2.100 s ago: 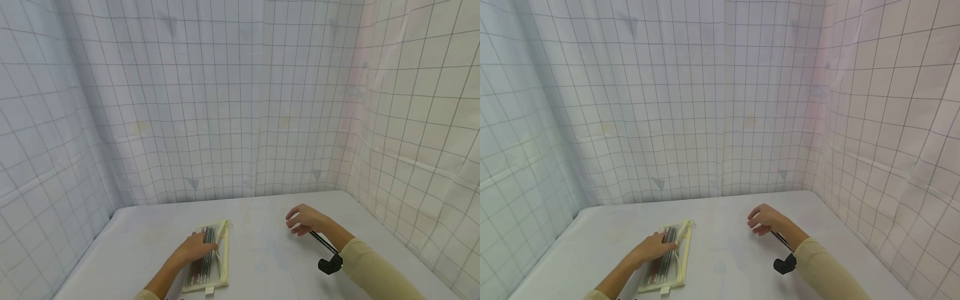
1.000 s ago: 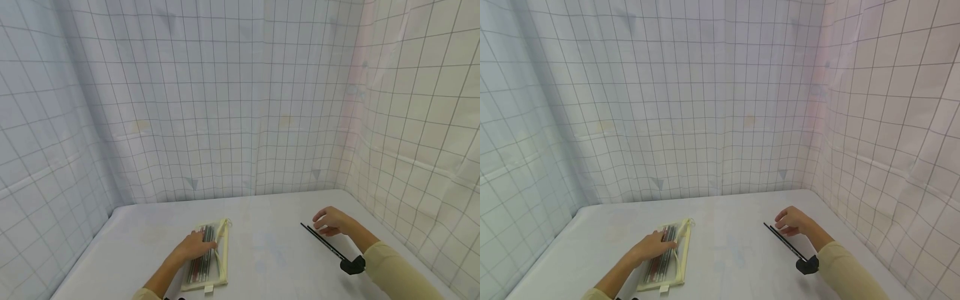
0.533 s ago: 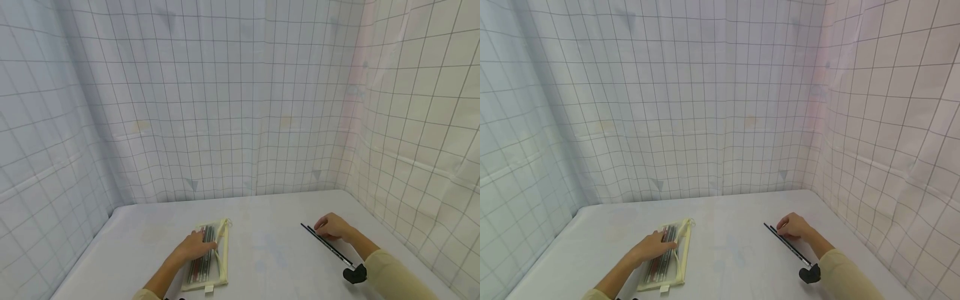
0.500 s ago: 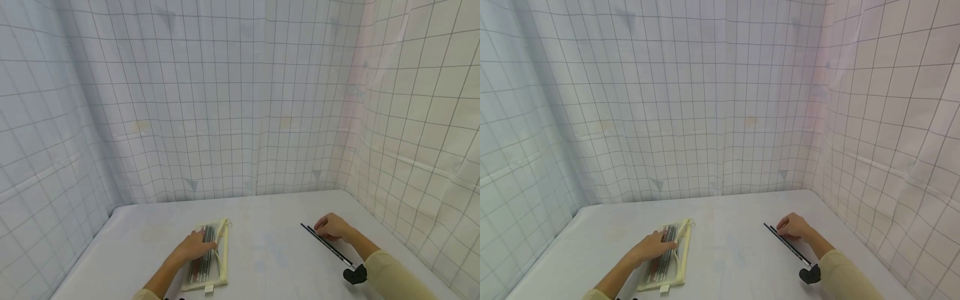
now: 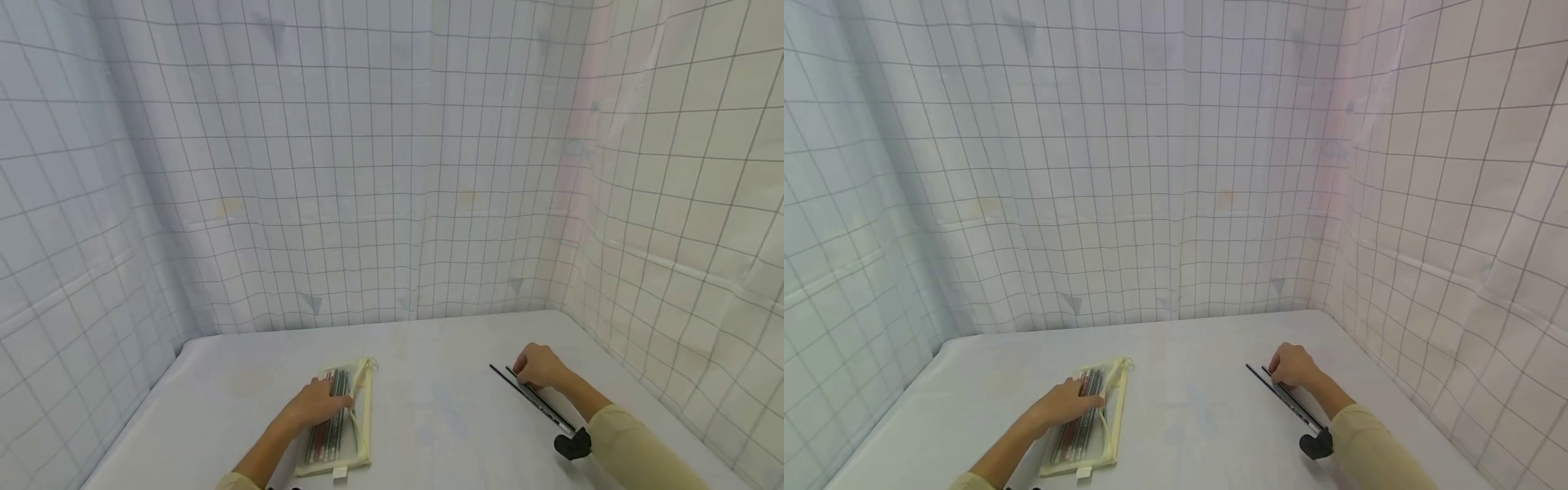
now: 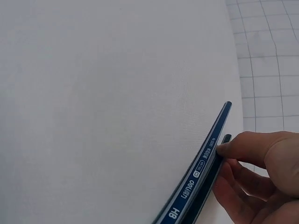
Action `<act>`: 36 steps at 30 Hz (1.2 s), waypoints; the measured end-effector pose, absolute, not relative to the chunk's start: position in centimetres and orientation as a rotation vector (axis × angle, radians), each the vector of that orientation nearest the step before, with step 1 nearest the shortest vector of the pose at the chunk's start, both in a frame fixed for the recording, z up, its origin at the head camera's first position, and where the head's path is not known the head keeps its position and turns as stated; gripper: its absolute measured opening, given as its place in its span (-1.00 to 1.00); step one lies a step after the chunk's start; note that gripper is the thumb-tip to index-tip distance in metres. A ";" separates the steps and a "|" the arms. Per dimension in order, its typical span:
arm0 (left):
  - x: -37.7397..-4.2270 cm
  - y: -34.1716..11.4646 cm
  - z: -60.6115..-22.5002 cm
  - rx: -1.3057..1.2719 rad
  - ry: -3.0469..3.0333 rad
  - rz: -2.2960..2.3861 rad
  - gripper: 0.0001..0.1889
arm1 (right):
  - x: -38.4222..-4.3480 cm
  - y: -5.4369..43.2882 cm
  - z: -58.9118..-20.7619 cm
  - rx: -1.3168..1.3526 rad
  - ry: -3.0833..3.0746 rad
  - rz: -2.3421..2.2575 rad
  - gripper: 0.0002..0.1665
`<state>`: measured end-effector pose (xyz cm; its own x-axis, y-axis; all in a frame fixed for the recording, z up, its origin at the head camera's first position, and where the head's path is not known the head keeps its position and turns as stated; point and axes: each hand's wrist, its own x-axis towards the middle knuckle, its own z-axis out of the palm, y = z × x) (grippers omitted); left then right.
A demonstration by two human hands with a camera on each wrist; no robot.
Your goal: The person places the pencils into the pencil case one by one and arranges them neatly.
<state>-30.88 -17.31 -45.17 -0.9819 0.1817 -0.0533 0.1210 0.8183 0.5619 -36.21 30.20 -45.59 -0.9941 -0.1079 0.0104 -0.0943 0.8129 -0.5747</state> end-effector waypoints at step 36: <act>-31.5 -17.5 -45.5 0.283 2.889 0.885 -0.11 | -39.0 23.0 -43.2 -0.007 2.474 -1.669 -0.64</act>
